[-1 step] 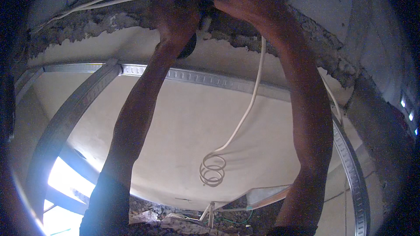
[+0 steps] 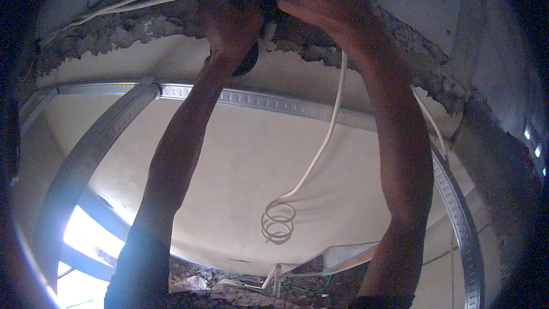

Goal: The person strips the outer sheath of a white electrical cable using red-handled pliers and then inserts the exposed conductors into a ceiling junction box. The person works overhead in a construction setting with exposed ceiling framing and visible debris on the floor.

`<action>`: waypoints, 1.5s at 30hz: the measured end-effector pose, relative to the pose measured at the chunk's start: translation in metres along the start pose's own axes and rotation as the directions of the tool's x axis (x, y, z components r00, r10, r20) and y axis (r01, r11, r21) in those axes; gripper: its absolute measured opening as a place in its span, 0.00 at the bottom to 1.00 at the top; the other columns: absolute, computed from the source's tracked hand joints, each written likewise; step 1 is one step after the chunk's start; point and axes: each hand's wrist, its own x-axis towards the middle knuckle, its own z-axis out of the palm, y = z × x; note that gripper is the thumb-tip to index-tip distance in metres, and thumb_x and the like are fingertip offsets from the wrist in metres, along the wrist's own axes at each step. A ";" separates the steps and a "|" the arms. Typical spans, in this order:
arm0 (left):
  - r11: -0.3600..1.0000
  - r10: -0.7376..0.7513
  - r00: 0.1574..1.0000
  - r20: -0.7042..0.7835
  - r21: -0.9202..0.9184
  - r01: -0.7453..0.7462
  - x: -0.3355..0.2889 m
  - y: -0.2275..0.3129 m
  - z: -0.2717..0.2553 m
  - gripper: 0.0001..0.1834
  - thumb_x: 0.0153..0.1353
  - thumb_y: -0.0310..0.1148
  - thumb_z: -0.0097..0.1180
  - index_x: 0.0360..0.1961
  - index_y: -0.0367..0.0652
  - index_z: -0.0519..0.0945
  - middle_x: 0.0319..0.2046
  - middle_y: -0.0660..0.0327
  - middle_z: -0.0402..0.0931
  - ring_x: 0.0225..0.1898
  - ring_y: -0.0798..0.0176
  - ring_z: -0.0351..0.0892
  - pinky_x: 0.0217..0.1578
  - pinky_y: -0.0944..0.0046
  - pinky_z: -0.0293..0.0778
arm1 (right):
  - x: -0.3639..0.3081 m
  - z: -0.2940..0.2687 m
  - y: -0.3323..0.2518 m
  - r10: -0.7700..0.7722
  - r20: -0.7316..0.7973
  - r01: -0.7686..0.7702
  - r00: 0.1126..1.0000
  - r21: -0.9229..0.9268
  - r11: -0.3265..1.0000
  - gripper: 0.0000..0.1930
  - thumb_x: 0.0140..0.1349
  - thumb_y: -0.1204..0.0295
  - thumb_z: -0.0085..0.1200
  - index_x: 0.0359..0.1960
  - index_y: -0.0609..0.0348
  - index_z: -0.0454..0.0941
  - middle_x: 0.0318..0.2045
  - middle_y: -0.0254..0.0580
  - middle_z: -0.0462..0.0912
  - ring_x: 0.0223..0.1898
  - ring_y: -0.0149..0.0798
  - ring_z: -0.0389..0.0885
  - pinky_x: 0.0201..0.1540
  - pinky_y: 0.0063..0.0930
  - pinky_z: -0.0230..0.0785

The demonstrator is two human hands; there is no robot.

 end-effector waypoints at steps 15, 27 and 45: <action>0.981 -0.071 0.995 -0.070 -0.185 0.057 -0.008 0.016 -0.005 0.06 0.49 0.29 0.67 0.24 0.43 0.80 0.25 0.58 0.77 0.28 0.51 0.79 0.31 0.54 0.74 | -0.017 0.002 -0.007 0.112 0.045 -0.112 0.993 0.012 0.994 0.13 0.56 0.56 0.62 0.37 0.48 0.86 0.32 0.49 0.86 0.36 0.54 0.86 0.41 0.46 0.80; 0.978 0.191 0.978 -0.084 -0.068 -0.197 -0.003 0.015 -0.010 0.09 0.50 0.33 0.69 0.24 0.45 0.79 0.27 0.60 0.78 0.32 0.52 0.76 0.35 0.54 0.73 | -0.020 -0.001 0.007 0.006 0.061 -0.004 0.998 -0.031 0.999 0.14 0.61 0.57 0.60 0.44 0.48 0.83 0.36 0.48 0.86 0.37 0.53 0.86 0.40 0.47 0.80; 0.947 0.321 0.947 0.014 -0.037 -0.321 0.004 -0.015 -0.019 0.12 0.46 0.36 0.70 0.34 0.49 0.86 0.35 0.58 0.83 0.39 0.49 0.77 0.46 0.49 0.72 | 0.015 -0.051 -0.027 -0.554 0.437 0.683 0.709 -0.228 0.694 0.09 0.60 0.69 0.54 0.37 0.62 0.78 0.34 0.41 0.80 0.29 0.43 0.85 0.29 0.40 0.78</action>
